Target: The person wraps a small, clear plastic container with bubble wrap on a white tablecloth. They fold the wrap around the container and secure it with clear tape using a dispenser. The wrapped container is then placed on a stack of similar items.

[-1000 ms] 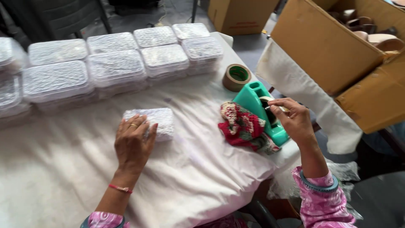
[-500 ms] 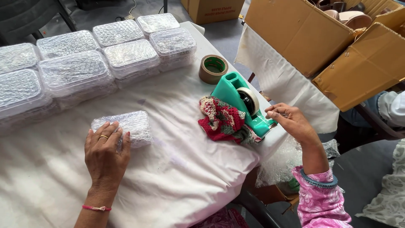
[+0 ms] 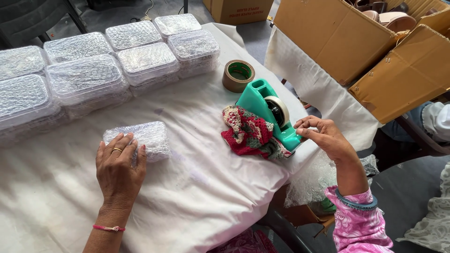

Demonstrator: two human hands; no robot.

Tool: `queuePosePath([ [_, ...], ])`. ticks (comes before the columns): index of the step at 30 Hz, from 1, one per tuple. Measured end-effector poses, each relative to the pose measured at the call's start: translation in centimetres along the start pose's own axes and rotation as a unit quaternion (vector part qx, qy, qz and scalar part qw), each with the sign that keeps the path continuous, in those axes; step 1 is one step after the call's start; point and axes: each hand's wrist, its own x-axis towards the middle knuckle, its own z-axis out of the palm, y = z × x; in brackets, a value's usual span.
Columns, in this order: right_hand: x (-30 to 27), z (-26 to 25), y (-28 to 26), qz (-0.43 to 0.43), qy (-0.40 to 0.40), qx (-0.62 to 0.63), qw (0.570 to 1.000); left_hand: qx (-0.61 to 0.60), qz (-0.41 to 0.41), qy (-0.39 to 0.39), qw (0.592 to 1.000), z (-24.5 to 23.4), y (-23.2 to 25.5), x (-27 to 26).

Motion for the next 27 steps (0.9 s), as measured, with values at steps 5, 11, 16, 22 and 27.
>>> queuePosePath([
  [5,-1.3,1.7,-1.9,-0.020,0.053,-0.001,0.998,0.003,-0.002,-0.001,1.000,-0.1,0.0,0.0],
  [11,-3.9,1.4,-3.6,-0.054,0.109,-0.039,0.992,-0.003,-0.002,-0.006,1.000,0.0,-0.1,-0.2],
  [16,-6.2,1.2,-1.7,-0.001,0.103,0.005,0.995,-0.007,-0.001,-0.014,1.000,-0.2,-0.1,-0.2],
  [22,-7.7,1.7,2.3,0.043,0.145,0.098,0.984,-0.009,-0.001,-0.017,1.000,0.1,-0.4,-0.5],
  [27,-7.0,2.4,4.3,0.066,0.158,0.141,0.975,-0.004,-0.005,-0.016,1.000,0.0,-0.3,-0.5],
])
